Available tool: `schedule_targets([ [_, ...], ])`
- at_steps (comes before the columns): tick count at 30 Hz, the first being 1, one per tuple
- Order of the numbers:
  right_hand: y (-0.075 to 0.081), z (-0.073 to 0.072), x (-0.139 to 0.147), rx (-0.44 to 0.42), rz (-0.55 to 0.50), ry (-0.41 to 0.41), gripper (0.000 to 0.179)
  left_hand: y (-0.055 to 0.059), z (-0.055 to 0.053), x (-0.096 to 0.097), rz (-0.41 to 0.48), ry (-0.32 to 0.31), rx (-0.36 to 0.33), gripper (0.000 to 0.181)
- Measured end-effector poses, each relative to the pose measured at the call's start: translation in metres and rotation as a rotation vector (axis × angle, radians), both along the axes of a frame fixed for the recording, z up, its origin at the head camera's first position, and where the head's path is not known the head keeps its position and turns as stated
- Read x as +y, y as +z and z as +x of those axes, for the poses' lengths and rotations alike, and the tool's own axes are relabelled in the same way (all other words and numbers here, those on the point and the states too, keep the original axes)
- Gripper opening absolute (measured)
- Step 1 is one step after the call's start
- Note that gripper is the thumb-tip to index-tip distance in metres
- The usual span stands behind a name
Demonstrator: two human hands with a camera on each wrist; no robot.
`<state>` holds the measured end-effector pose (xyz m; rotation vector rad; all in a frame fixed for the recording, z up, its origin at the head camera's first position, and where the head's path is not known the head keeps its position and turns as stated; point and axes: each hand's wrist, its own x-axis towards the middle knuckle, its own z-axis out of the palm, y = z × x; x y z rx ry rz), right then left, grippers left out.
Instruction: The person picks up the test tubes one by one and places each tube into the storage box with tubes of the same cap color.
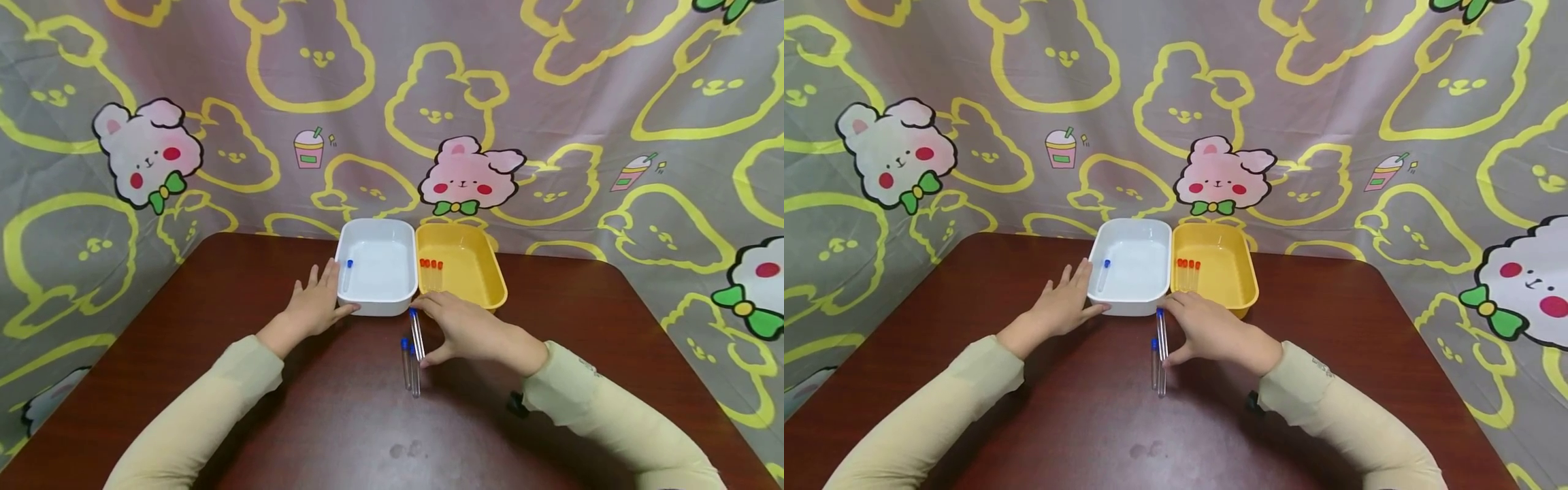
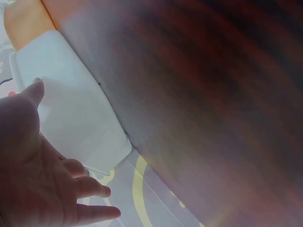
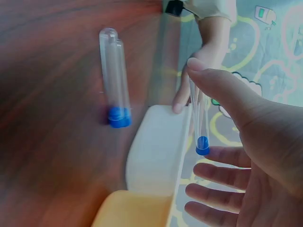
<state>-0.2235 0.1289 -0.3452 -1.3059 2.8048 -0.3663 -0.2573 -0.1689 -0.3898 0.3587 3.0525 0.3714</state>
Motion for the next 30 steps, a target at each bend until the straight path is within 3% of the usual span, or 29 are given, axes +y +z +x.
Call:
schedule_targets([
  [13,0.024,-0.013,-0.021,0.036,-0.021,-0.001,0.095,-0.002,-0.001,0.0,-0.003,0.01,-0.007,0.102],
  [22,0.03,-0.029,-0.031,0.039,-0.033,-0.021,0.094,-0.001,-0.001,0.0,-0.015,0.01,-0.003,0.101],
  [30,0.031,-0.041,-0.042,-0.012,-0.06,-0.04,0.091,-0.001,-0.002,0.0,-0.012,0.01,-0.007,0.101],
])
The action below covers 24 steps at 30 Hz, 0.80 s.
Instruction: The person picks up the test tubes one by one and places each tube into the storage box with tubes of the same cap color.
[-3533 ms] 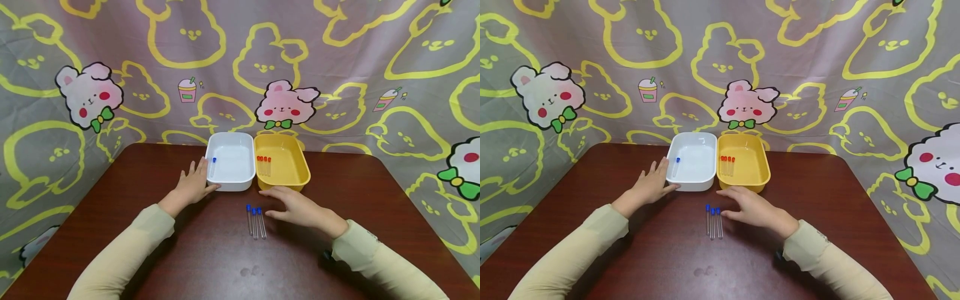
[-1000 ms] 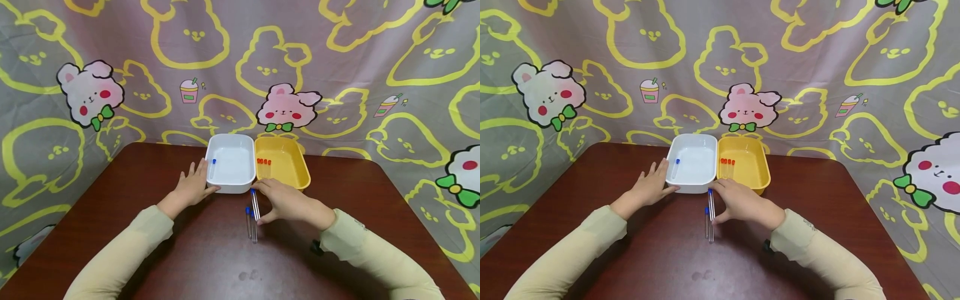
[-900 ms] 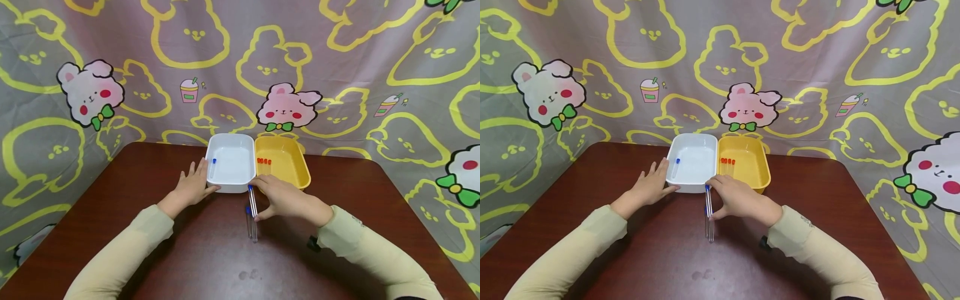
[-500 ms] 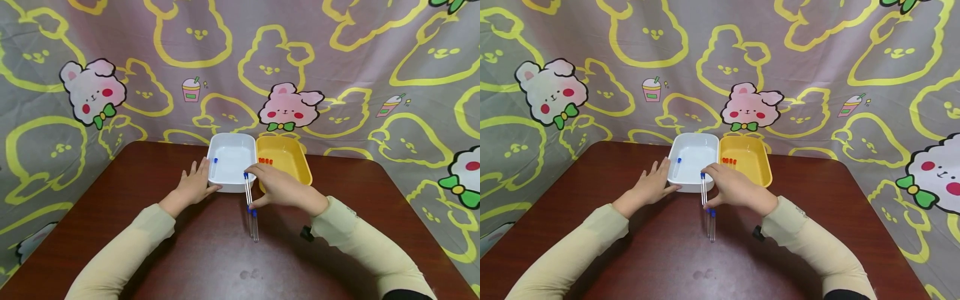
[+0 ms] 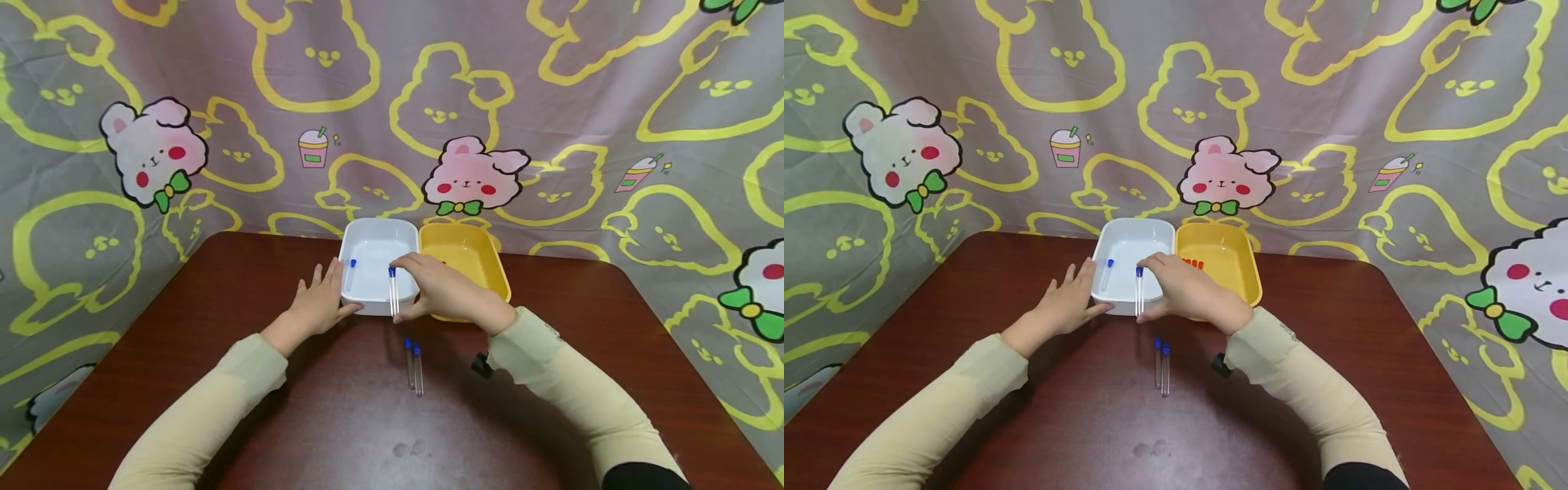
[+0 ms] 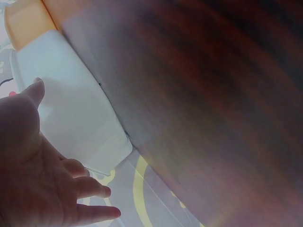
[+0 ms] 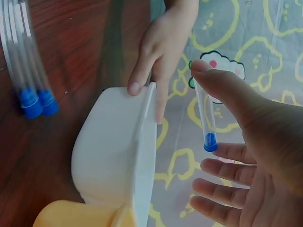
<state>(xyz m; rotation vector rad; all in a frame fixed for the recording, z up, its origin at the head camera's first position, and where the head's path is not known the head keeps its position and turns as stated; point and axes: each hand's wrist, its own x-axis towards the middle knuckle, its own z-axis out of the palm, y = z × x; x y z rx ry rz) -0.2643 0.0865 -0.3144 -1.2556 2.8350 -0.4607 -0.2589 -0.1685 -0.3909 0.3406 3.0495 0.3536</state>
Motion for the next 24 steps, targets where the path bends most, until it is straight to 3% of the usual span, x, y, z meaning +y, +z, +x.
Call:
schedule_targets([
  [14,0.002,-0.02,-0.024,0.024,-0.02,-0.016,0.09,0.001,0.0,0.001,-0.006,-0.008,0.003,0.101],
  [24,-0.008,-0.038,-0.039,-0.057,-0.004,-0.06,0.091,0.0,0.002,0.0,0.01,0.0,0.002,0.1],
])
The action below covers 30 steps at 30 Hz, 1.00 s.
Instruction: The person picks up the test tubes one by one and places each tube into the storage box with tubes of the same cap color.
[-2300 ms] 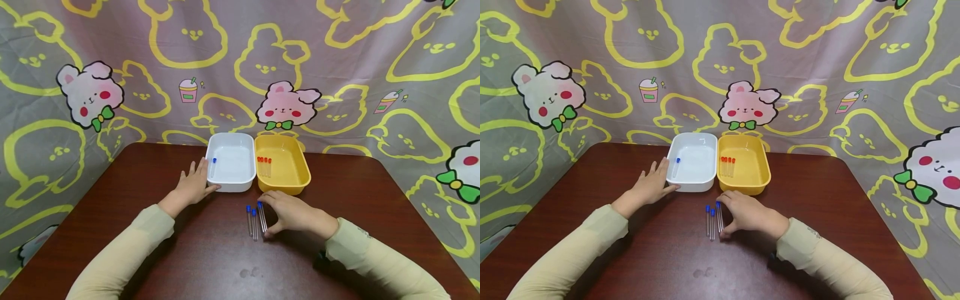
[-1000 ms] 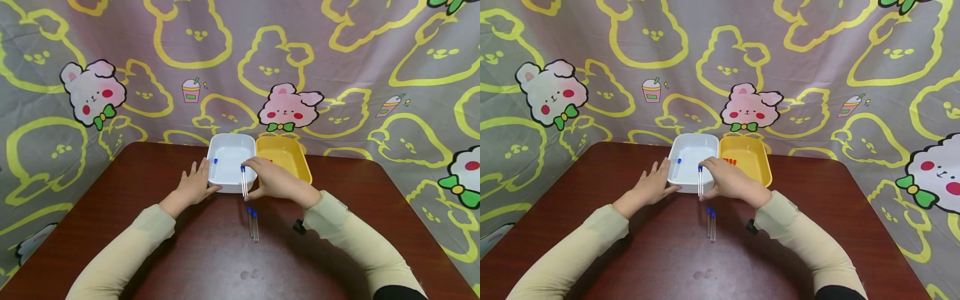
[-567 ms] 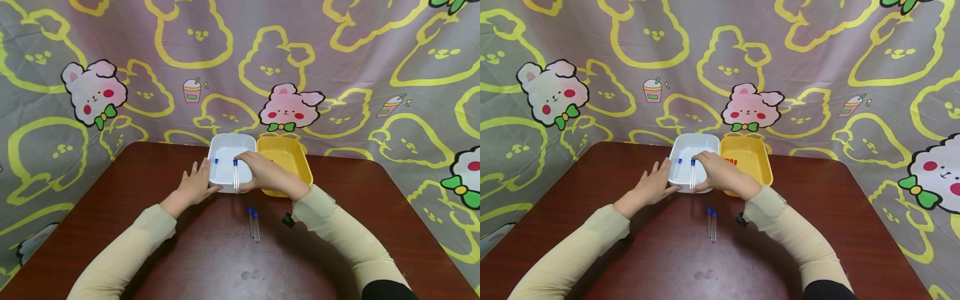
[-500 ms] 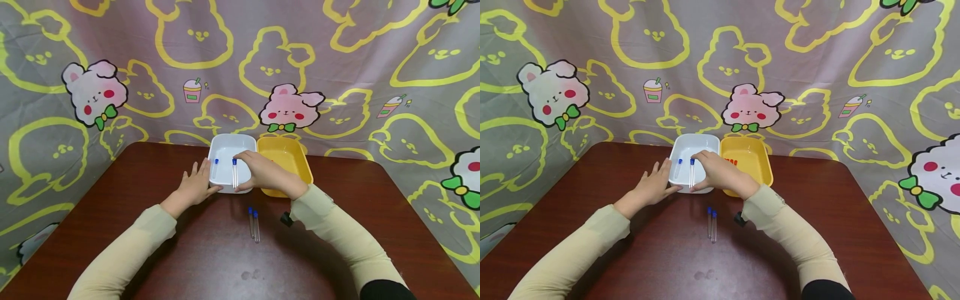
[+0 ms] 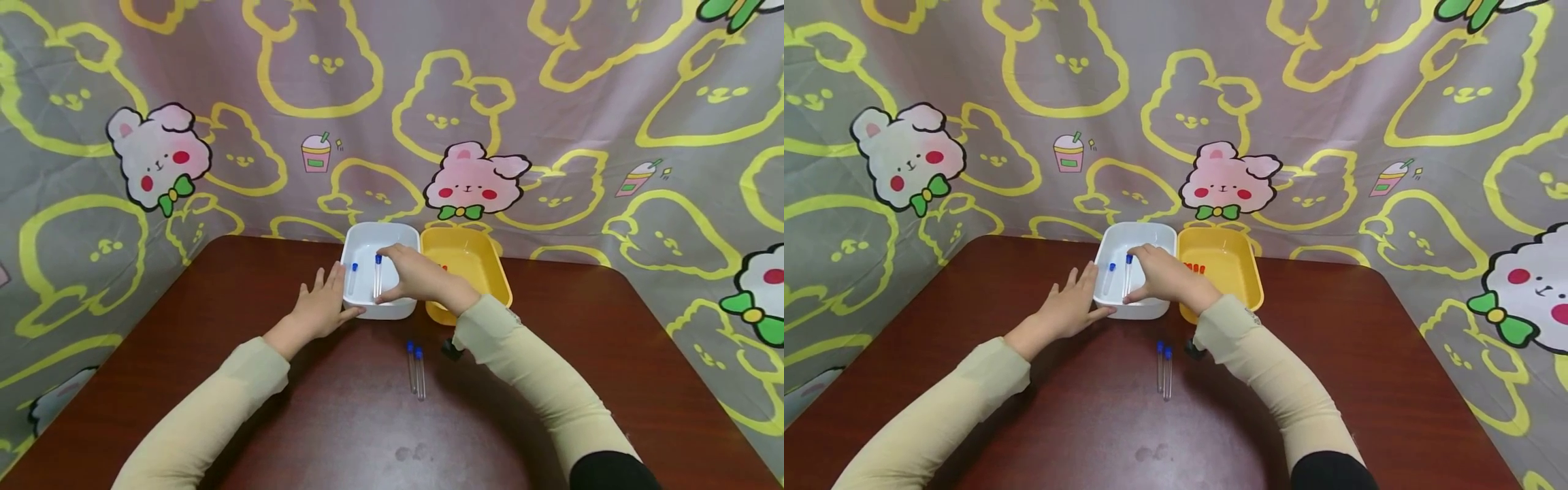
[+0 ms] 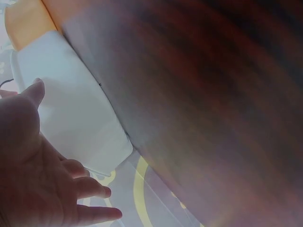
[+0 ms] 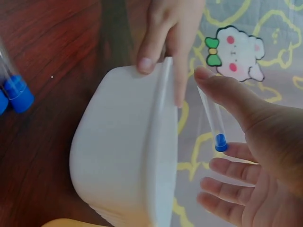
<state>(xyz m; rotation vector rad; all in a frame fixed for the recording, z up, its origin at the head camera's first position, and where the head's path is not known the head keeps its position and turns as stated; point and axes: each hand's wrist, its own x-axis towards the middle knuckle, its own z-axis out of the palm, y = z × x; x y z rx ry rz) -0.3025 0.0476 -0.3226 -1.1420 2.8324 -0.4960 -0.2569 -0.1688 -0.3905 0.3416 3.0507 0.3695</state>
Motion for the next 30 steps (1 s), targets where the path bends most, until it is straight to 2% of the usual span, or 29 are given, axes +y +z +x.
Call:
schedule_targets([
  [6,-0.012,-0.014,-0.011,-0.006,-0.014,-0.038,0.093,-0.002,-0.001,-0.002,-0.013,0.002,0.001,0.1],
  [13,-0.023,-0.03,-0.023,-0.032,-0.014,-0.075,0.094,0.002,0.001,-0.005,-0.026,0.013,0.0,0.101],
  [23,-0.036,-0.043,-0.033,-0.073,0.009,-0.098,0.094,0.004,0.002,-0.005,-0.043,0.011,0.009,0.101],
  [30,-0.045,-0.053,-0.037,-0.099,0.041,-0.117,0.091,0.0,0.0,-0.001,-0.014,0.003,-0.008,0.101],
])
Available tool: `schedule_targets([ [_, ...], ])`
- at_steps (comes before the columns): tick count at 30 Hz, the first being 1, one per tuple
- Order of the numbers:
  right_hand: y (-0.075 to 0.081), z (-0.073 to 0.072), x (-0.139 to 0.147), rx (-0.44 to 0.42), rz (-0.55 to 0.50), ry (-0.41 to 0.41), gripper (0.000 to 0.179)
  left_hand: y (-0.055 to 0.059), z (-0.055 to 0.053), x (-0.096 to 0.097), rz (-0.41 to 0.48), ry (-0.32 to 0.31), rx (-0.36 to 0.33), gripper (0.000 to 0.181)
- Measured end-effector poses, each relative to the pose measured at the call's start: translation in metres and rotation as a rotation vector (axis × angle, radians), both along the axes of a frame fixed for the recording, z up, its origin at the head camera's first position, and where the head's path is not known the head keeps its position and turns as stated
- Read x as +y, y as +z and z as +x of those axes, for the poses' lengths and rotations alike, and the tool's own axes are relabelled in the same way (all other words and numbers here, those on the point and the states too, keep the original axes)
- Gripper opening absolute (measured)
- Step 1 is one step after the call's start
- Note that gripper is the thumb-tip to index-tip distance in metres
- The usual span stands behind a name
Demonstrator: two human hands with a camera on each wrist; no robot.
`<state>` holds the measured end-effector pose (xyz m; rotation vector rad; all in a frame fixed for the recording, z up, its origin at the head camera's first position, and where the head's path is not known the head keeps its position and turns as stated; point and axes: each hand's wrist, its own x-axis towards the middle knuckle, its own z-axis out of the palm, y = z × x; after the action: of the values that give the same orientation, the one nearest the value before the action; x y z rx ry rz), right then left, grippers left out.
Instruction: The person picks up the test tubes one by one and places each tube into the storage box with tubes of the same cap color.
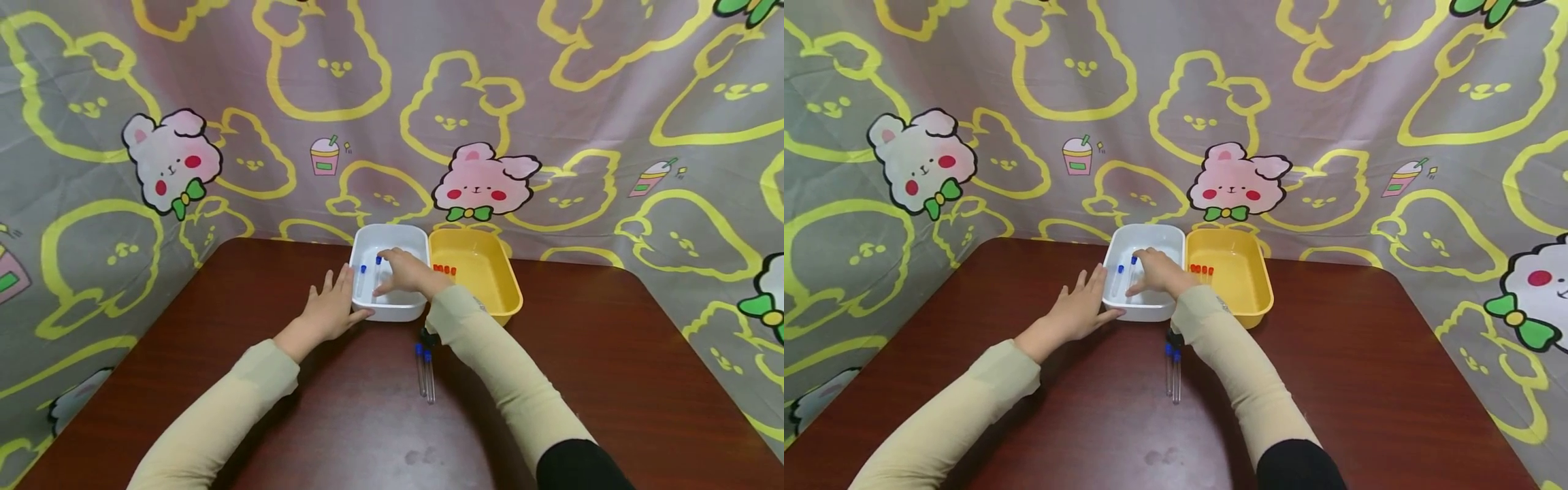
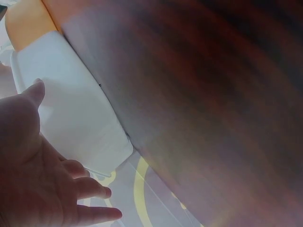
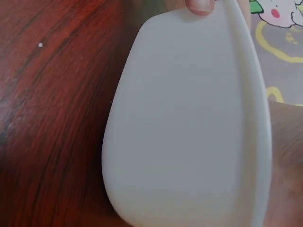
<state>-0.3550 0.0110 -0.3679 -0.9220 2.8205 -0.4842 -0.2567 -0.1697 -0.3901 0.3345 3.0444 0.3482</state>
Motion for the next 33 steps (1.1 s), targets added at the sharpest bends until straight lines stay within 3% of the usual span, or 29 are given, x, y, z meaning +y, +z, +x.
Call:
schedule_targets([
  [8,-0.008,-0.004,-0.022,-0.018,0.019,0.046,0.091,-0.001,0.004,-0.007,-0.023,0.024,-0.005,0.1],
  [12,-0.011,-0.006,-0.027,-0.012,0.065,0.032,0.092,0.0,0.005,-0.008,-0.016,0.017,-0.002,0.099],
  [23,-0.017,-0.005,-0.02,-0.038,0.129,-0.04,0.087,-0.002,-0.001,-0.001,-0.018,-0.004,0.005,0.101],
  [33,-0.019,-0.004,-0.018,-0.044,0.144,-0.037,0.086,-0.001,0.0,0.002,-0.019,0.0,0.005,0.101],
])
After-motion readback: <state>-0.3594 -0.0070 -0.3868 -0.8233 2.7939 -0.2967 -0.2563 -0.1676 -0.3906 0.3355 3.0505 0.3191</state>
